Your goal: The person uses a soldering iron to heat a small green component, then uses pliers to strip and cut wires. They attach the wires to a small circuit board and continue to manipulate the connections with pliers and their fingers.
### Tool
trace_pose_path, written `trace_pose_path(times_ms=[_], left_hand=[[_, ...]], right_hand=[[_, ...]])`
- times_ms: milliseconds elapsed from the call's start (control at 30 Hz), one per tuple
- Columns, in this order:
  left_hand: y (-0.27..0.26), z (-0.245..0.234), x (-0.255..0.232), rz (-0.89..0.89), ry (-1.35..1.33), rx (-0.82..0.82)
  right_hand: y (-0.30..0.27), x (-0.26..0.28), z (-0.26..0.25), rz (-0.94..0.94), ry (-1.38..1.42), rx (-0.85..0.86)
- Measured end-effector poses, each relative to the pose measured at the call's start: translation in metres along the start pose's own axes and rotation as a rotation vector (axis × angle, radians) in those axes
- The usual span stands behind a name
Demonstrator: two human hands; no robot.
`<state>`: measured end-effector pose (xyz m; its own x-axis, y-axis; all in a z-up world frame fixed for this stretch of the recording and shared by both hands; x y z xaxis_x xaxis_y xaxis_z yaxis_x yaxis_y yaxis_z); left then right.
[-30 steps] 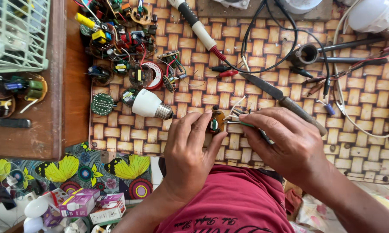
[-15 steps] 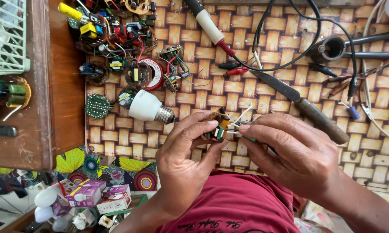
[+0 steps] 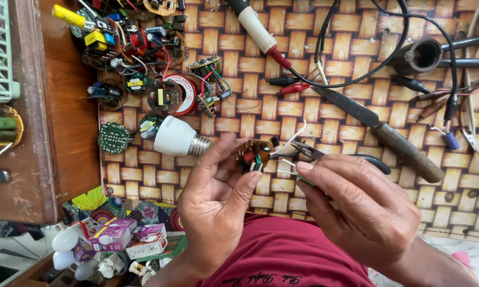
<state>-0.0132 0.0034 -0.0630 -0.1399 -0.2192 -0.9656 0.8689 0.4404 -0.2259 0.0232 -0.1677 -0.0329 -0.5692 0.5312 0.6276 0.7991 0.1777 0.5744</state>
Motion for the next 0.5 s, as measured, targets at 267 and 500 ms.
trace_pose_path(times_ms=[267, 500], left_hand=[[-0.012, -0.005, 0.008, 0.338, 0.050, -0.052], [-0.020, -0.009, 0.018, 0.292, 0.040, -0.160]], right_hand=[[-0.020, 0.002, 0.006, 0.236, 0.060, -0.110], [-0.017, 0.001, 0.003, 0.276, 0.140, -0.145]])
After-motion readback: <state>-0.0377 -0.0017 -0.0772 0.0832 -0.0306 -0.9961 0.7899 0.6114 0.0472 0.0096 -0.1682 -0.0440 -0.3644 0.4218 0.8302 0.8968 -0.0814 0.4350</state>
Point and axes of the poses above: each hand's wrist, its own y-axis towards the middle knuckle, its own z-axis out of the palm, x = y × z, the point moved 1 cm from there along y, towards the middle knuckle, and after that the axes turned 13 degrees about -x, right-handed, at the moved point
